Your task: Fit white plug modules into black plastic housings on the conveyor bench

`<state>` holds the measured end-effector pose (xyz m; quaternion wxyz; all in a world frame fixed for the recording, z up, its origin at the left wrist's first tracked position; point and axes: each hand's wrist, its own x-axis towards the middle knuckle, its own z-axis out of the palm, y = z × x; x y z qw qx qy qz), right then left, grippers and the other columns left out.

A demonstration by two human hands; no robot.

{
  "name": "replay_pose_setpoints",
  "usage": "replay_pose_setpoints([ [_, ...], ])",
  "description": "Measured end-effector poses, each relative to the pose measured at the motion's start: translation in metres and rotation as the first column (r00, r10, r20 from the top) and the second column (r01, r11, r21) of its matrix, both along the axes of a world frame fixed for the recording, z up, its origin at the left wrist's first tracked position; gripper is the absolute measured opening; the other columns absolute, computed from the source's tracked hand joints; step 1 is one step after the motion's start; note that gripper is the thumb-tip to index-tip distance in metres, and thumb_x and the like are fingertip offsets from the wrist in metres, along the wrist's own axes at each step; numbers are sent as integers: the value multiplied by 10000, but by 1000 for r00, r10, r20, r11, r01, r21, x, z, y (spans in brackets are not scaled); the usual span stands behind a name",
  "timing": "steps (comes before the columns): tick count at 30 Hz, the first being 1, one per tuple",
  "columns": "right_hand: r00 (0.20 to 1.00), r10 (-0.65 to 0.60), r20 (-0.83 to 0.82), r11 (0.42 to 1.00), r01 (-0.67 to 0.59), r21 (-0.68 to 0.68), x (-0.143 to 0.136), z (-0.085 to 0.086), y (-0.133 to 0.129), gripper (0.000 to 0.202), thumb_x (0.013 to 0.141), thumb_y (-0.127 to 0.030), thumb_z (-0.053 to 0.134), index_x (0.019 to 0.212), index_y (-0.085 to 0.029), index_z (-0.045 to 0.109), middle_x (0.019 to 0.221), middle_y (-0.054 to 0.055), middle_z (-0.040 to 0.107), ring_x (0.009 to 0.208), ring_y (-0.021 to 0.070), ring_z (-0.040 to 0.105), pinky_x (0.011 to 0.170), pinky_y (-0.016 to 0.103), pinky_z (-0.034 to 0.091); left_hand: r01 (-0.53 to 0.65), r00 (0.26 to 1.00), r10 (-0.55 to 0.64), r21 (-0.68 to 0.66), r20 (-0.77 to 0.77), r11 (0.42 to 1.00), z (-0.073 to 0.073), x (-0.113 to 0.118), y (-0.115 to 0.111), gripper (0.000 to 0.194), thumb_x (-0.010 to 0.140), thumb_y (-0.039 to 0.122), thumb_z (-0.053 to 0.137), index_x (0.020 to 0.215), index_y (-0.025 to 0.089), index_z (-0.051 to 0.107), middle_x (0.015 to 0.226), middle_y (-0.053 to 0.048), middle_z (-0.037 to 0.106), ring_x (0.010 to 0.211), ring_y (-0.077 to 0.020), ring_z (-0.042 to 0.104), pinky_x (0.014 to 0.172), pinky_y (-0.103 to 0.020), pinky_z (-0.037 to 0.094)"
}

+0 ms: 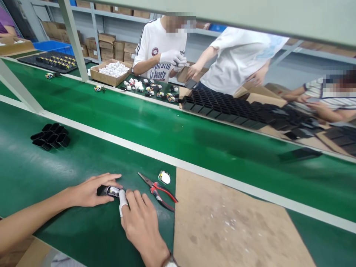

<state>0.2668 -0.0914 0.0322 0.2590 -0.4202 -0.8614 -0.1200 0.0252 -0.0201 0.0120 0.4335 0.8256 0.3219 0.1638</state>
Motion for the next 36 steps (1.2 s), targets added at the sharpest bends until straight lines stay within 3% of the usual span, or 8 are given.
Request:
replay_pose_setpoints([
  [7, 998, -55, 14, 998, 55, -22, 5, 1, -3, 221, 895, -26, 506, 805, -214, 581, 1043, 110, 669, 859, 226, 560, 743, 381, 414, 0, 1000, -1, 28, 26, 1000, -3, 0, 0, 779, 975, 270, 699, 1644, 318, 303, 1410, -27, 720, 1377, -251, 605, 1175, -442, 463],
  [15, 999, 14, -39, 999, -16, -34, 1, -2, 0, 252, 904, -16, 466, 772, -220, 532, 1015, 111, 642, 819, 223, 539, 670, 359, 399, 1, 1000, -2, 25, 14, 1000, -3, 1, -1, 780, 982, 256, 689, 1645, 334, 286, 1421, -17, 712, 1361, -249, 614, 1175, -446, 459],
  [18, 995, -27, -97, 1000, 25, -18, 7, -5, 2, 194, 935, -33, 506, 874, -199, 584, 1017, 114, 629, 808, 220, 536, 672, 358, 426, -6, 1000, 6, 32, 3, 999, -4, -1, -2, 781, 986, 273, 701, 1643, 335, 284, 1404, -21, 719, 1381, -260, 594, 1158, -442, 477],
  [21, 985, -148, -86, 989, 145, -37, 16, -13, 5, 186, 968, -63, 497, 1040, -172, 630, 995, 107, 620, 814, 227, 554, 654, 354, 446, -28, 999, 26, 88, 29, 996, -4, -5, -1, 669, 959, 340, 767, 1539, 295, 438, 1353, -74, 719, 1243, -266, 668, 1042, -397, 556],
  [25, 979, -202, 23, 974, 204, -100, 21, -26, 9, 290, 864, -7, 459, 1017, -177, 638, 940, 98, 620, 814, 246, 571, 670, 374, 490, -2, 980, -57, 302, 189, 953, -2, -9, 3, 392, 948, 366, 801, 1259, 203, 627, 1155, -124, 737, 1069, -263, 710, 935, -386, 594],
  [28, 981, -186, 62, 968, 193, -158, 21, -29, 9, 326, 796, 4, 485, 1028, -160, 646, 973, 116, 647, 873, 277, 593, 794, 434, 545, 26, 964, -131, 408, 233, 913, 0, -8, 6, 320, 984, 287, 761, 1264, 184, 646, 1093, -135, 754, 1047, -270, 719, 920, -408, 605],
  [31, 987, -161, -15, 972, 156, -174, 19, -24, 8, 331, 898, -15, 491, 1163, -137, 648, 1053, 132, 672, 933, 285, 618, 811, 442, 557, 33, 963, -146, 439, 225, 898, 1, -6, 5, 321, 1010, 204, 711, 1322, 186, 634, 1123, -140, 759, 1044, -263, 728, 918, -407, 621],
  [36, 962, 45, -270, 980, -95, -175, 9, -13, 6, 323, 1015, -138, 608, 1337, -142, 600, 1175, 149, 684, 1070, 279, 644, 883, 439, 574, 9, 970, -128, 495, 207, 869, 0, -6, 1, 323, 1012, 189, 698, 1329, 183, 638, 1167, -146, 760, 1055, -263, 744, 944, -410, 637],
])
